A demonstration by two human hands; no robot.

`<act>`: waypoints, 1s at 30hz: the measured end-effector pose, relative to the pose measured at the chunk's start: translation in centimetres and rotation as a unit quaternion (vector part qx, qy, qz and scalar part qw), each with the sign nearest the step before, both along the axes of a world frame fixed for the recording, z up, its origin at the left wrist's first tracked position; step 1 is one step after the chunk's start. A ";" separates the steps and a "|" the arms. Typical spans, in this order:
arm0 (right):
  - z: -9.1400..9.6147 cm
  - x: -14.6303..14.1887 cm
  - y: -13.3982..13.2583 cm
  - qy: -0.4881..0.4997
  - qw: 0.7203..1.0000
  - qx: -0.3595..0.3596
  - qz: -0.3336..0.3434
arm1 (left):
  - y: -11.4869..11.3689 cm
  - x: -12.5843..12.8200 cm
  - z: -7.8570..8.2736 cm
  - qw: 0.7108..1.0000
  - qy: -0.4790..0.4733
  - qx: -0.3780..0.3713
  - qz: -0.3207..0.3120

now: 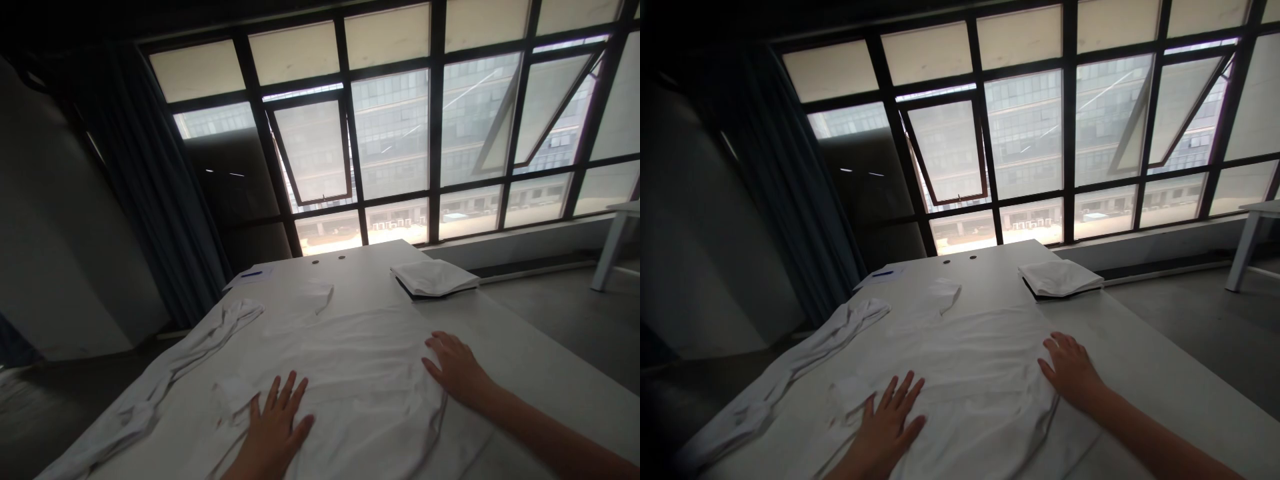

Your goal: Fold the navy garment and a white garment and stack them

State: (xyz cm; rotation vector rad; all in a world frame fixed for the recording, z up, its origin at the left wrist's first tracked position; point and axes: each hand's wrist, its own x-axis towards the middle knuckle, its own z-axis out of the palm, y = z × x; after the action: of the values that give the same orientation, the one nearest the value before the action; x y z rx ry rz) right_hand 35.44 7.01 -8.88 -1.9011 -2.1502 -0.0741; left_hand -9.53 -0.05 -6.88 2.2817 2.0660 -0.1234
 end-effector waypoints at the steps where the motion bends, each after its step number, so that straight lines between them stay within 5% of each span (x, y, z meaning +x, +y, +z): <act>1: 0.1 0.2 0.7 -0.017 0.999 0.008 -0.034 | 0.0 -0.1 0.0 1.000 -0.002 0.005 -0.001; 4: 0.1 0.4 2.6 -0.044 0.995 -0.016 -0.085 | -0.3 0.0 0.0 1.000 -0.010 0.009 -0.005; 10: 0.1 -0.5 6.7 -0.017 0.997 -0.045 -0.056 | -0.4 0.0 -0.2 0.999 -0.012 0.027 -0.019; 17: 1.1 -2.8 7.6 -0.002 0.999 0.016 0.042 | -0.1 -0.2 -1.1 0.999 0.000 0.042 -0.025; 22: 3.1 -2.2 7.9 -0.075 0.976 0.126 0.158 | 0.5 0.6 -0.9 0.999 -0.009 0.044 -0.021; 25: 5.2 -0.9 9.6 -0.077 0.974 0.178 0.121 | 2.1 1.7 -0.5 0.999 -0.018 0.038 -0.024; 30: 8.7 0.4 12.2 -0.060 0.975 0.212 -0.033 | 7.0 3.9 -0.1 0.998 -0.031 0.047 -0.040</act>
State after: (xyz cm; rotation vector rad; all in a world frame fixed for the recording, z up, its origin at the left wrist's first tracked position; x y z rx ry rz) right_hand 35.83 19.22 -0.21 -1.7488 -1.9431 -0.6249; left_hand -5.62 6.92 -6.97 2.3899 1.9924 0.0423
